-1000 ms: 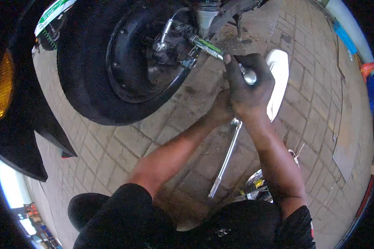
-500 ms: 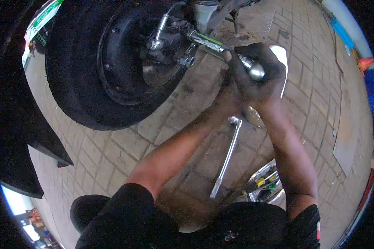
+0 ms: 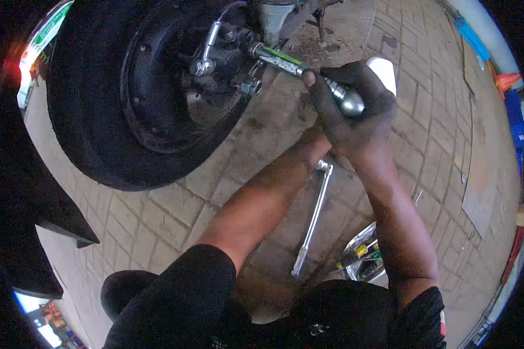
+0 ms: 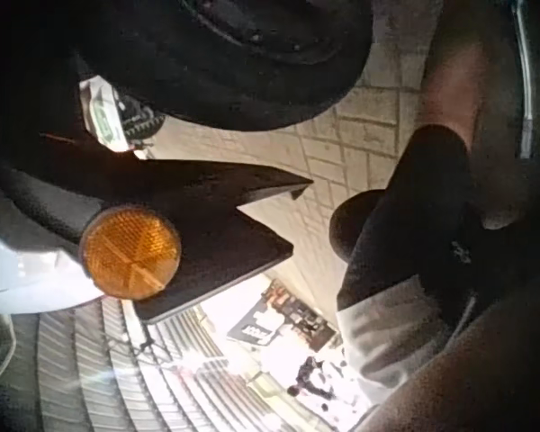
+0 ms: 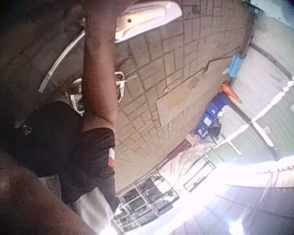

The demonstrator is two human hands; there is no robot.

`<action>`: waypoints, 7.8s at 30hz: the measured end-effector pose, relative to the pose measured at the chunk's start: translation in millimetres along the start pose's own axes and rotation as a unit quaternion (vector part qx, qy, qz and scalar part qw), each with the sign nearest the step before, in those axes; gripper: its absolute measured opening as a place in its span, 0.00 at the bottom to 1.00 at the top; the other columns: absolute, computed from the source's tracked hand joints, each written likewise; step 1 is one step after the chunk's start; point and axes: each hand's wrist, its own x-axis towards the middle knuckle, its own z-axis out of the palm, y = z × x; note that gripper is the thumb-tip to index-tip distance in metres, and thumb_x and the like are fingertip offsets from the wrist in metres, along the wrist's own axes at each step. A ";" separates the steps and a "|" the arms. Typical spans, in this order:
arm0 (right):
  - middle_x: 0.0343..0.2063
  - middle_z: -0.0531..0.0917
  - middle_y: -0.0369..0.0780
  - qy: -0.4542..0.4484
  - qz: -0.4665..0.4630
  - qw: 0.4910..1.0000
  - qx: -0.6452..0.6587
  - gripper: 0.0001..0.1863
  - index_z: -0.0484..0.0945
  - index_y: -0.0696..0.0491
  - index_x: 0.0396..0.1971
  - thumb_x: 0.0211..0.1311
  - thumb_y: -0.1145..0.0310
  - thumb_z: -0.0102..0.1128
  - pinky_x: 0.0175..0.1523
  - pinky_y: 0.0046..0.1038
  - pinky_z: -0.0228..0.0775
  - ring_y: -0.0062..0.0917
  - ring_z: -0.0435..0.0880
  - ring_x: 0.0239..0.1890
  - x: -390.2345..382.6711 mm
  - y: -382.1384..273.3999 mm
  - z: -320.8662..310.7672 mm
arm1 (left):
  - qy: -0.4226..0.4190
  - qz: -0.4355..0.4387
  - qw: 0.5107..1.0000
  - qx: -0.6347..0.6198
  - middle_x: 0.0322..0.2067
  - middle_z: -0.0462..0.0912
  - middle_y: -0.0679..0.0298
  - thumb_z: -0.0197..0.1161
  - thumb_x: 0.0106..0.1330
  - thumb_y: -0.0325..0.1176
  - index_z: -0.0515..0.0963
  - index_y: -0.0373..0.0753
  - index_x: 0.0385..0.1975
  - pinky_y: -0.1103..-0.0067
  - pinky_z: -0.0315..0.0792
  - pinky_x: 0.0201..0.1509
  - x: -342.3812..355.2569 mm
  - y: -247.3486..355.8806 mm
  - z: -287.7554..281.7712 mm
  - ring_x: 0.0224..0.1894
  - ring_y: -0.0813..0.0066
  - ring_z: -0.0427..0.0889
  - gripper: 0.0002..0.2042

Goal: The person uses a wrench to tighten bolts on the rear wheel of a scooter, applies a green marker to the bolts, and attaches a silver cover by hand.

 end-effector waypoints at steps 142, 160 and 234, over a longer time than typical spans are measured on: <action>0.38 0.75 0.48 -0.091 -0.109 0.989 -0.029 0.15 0.78 0.49 0.43 0.53 0.71 0.61 0.41 0.40 0.70 0.42 0.76 0.39 -71.6 9.4 83.3 | 0.080 -0.476 0.833 -0.269 0.22 0.74 0.69 0.56 0.68 0.49 0.77 0.33 0.34 0.81 0.67 0.30 -283.8 123.7 -85.2 0.25 0.83 0.70 0.21; 0.47 0.71 0.54 -0.178 -0.054 0.978 -0.095 0.29 0.72 0.48 0.53 0.46 0.70 0.63 0.46 0.44 0.70 0.51 0.75 0.46 -86.3 7.4 61.0 | 0.092 -0.491 0.827 -0.256 0.22 0.75 0.68 0.58 0.65 0.52 0.78 0.33 0.36 0.80 0.67 0.30 -299.4 118.2 -81.7 0.26 0.82 0.71 0.23; 0.33 0.82 0.48 -0.175 -0.140 0.974 0.023 0.19 0.77 0.56 0.45 0.50 0.72 0.64 0.42 0.37 0.73 0.45 0.81 0.36 -43.1 -44.4 46.0 | 0.082 -0.496 0.831 -0.238 0.23 0.76 0.66 0.58 0.65 0.51 0.78 0.32 0.37 0.79 0.68 0.32 -298.9 128.4 -82.7 0.27 0.80 0.72 0.23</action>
